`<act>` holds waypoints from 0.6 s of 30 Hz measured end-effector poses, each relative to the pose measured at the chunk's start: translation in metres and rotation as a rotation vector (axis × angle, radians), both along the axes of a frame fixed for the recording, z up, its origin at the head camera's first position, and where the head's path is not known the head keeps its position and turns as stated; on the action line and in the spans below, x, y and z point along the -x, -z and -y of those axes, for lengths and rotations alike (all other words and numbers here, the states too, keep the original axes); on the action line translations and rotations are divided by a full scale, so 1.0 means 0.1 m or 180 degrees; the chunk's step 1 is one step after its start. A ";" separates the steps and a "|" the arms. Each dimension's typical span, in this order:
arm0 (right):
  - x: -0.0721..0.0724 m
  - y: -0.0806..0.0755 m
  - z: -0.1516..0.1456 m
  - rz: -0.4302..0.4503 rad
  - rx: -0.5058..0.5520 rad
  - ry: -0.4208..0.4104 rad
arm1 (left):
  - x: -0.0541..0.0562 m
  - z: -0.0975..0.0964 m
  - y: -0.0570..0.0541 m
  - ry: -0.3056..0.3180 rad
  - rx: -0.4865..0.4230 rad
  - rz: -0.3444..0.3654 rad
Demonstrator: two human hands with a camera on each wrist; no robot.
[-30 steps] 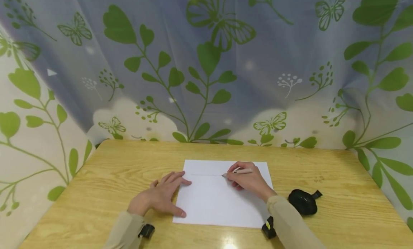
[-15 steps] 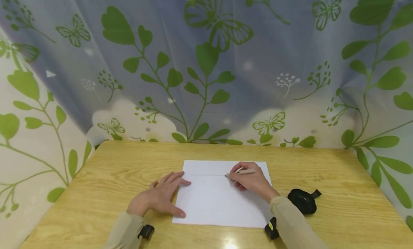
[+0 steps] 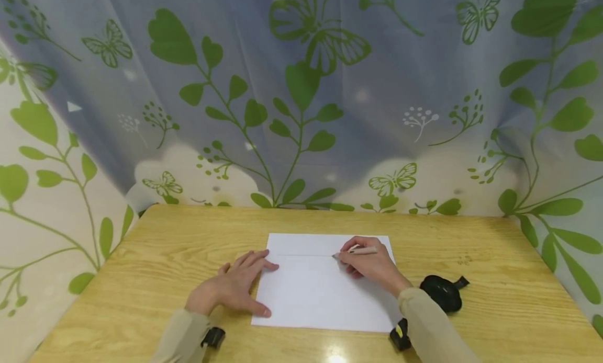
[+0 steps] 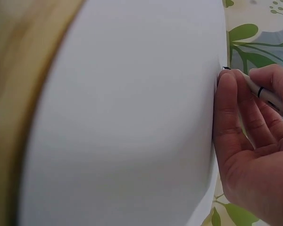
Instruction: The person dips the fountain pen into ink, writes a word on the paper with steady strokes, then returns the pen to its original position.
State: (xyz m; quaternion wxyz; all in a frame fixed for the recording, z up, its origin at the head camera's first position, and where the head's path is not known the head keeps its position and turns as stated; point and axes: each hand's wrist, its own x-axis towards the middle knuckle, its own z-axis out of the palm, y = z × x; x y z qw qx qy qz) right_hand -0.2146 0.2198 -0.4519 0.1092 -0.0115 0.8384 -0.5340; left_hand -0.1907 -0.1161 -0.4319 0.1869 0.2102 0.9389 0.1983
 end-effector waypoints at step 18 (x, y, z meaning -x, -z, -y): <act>-0.05 -0.01 -0.08 0.0034 0.0015 0.0052 | -0.01 -0.01 -0.04 -0.0019 0.0018 0.0057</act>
